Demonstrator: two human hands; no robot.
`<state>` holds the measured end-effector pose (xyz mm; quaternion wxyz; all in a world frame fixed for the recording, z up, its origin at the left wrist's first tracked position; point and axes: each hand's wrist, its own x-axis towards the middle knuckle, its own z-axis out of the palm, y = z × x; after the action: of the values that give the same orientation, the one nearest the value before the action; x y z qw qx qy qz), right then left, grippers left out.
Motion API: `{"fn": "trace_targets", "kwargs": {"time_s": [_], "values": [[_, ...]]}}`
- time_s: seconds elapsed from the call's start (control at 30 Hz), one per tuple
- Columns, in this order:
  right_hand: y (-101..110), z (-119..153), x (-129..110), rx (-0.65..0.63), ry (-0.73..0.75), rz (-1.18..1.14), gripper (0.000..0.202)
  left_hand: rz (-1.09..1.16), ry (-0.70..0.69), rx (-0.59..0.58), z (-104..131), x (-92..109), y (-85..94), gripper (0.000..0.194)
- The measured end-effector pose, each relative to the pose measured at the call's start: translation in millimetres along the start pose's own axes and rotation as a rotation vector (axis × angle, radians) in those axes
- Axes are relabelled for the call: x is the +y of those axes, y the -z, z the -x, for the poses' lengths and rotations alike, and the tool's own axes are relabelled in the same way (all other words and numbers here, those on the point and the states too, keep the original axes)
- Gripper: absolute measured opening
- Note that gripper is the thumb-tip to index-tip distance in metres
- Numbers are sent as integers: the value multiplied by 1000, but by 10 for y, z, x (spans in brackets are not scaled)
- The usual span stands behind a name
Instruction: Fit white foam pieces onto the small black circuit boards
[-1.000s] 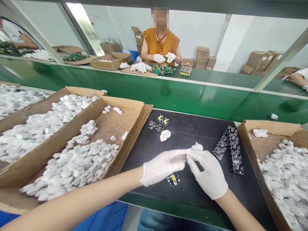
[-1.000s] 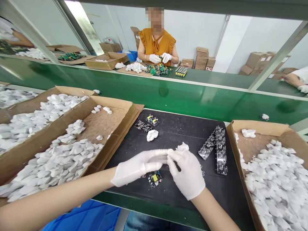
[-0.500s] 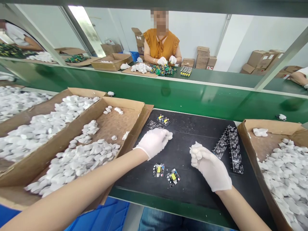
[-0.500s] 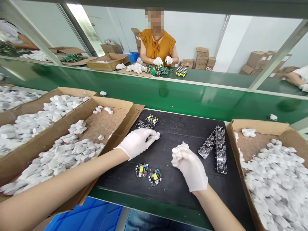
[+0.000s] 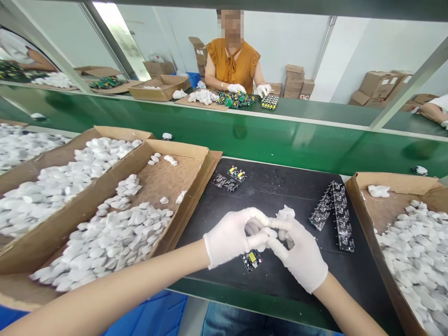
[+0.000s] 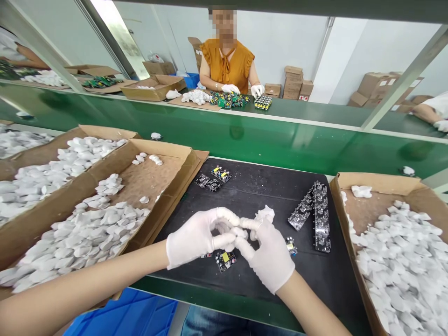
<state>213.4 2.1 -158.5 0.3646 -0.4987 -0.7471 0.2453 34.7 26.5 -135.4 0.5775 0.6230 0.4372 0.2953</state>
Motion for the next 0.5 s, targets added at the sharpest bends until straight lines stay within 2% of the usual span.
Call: {"fn": "trace_targets", "kwargs": {"time_s": [0.13,0.27,0.4,0.5], "values": [[14,1,-52,-18,-4,98,17,-115,-36,-12,65,-3,-40,25],[34,0,-82,-75,-132,35,19,-186,-68,4,88,-7,-63,20],[50,-14,-66,-183,-385,-388,23,146,42,-90,70,47,-64,23],[70,-45,-57,-179,-479,-606,26,360,95,-117,37,58,-44,34]]}}
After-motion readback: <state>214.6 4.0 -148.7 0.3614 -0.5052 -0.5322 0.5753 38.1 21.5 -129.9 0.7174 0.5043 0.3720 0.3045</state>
